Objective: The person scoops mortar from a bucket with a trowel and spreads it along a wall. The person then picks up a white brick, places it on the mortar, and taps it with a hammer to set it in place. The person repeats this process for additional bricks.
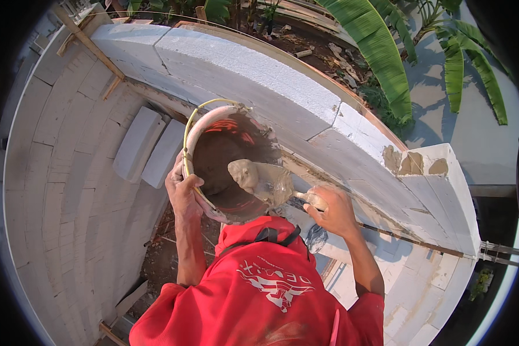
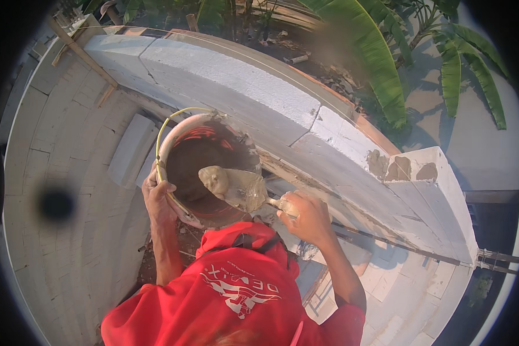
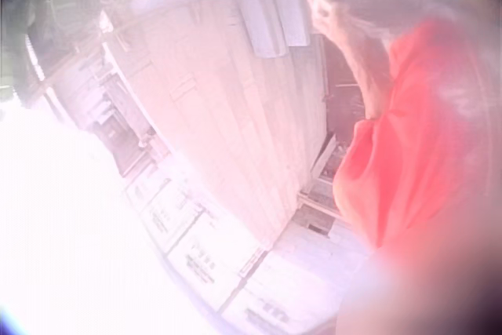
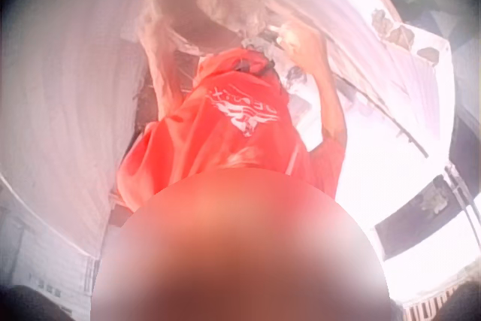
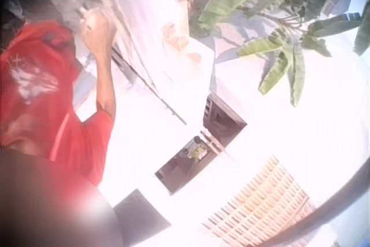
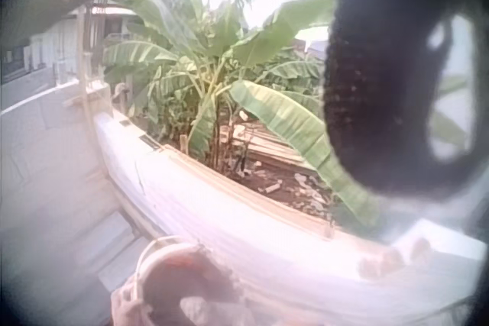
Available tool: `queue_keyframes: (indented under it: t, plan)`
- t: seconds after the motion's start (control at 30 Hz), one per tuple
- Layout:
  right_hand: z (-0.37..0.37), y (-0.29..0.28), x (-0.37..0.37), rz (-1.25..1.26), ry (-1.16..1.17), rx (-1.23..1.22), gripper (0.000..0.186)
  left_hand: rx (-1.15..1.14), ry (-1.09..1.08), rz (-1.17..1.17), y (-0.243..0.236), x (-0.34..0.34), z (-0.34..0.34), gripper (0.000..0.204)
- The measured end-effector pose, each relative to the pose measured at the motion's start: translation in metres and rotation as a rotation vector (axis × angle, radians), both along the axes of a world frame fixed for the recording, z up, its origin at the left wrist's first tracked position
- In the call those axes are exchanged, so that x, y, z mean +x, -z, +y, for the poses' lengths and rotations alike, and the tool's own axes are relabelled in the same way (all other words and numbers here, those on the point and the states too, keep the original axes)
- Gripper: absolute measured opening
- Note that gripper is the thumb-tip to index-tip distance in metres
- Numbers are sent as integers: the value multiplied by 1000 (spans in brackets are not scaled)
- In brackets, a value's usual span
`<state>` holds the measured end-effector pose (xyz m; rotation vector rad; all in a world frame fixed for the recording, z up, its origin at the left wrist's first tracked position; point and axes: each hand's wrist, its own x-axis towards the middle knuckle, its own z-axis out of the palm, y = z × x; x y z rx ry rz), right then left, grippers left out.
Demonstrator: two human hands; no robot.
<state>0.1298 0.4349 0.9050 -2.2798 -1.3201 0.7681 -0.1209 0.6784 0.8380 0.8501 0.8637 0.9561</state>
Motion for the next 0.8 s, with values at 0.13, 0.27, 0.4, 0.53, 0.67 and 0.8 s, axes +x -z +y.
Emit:
queue_keyframes:
  t: [0.13, 0.27, 0.4, 0.53, 0.67, 0.8]
  plan:
    - [-67, -58, 4, -261, 119, 119, 39, 40, 69, -35, 10, 4, 3, 52]
    - [-115, -140, -5, -591, 309, 15, 36, 55, 131, -2, 18, 8, 4, 61]
    - [-131, -208, -2, -495, 555, -158, 23, 92, 193, -65, 29, 8, 6, 63]
    - [-129, -231, 31, -132, 812, -160, 24, 52, 186, -17, 40, 6, 9, 62]
    - [-126, -224, 90, 350, 1036, -79, 31, 8, 199, 9, 46, 1, 11, 60]
    - [-139, -221, 104, 276, 1147, -96, 33, 12, 191, -14, 47, -4, 12, 58]
